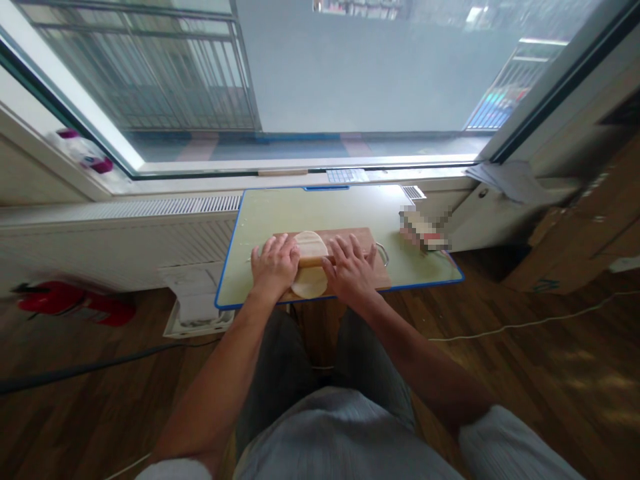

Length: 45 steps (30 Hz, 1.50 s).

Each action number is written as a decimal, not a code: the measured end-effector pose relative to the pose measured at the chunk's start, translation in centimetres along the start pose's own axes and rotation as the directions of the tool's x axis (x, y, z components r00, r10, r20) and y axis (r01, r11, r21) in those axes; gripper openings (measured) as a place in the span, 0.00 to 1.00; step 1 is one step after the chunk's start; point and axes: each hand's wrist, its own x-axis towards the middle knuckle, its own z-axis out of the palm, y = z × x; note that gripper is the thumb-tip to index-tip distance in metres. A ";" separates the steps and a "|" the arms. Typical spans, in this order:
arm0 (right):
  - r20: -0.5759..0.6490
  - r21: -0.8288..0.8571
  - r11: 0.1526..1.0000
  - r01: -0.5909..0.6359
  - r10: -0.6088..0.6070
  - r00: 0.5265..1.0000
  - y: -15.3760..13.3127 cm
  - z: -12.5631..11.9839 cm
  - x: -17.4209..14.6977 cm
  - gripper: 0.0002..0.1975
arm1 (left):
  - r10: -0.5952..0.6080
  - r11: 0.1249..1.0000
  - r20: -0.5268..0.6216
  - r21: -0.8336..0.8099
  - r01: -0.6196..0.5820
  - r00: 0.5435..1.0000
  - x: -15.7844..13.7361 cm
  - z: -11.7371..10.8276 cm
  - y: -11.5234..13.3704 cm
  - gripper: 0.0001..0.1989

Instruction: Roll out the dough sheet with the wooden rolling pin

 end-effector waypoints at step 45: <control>0.116 -0.065 0.998 -0.008 0.015 0.993 1.3 1.6 4.1 0.29 | -0.037 0.998 0.007 -0.054 0.037 0.999 2.2 0.7 -0.8 0.26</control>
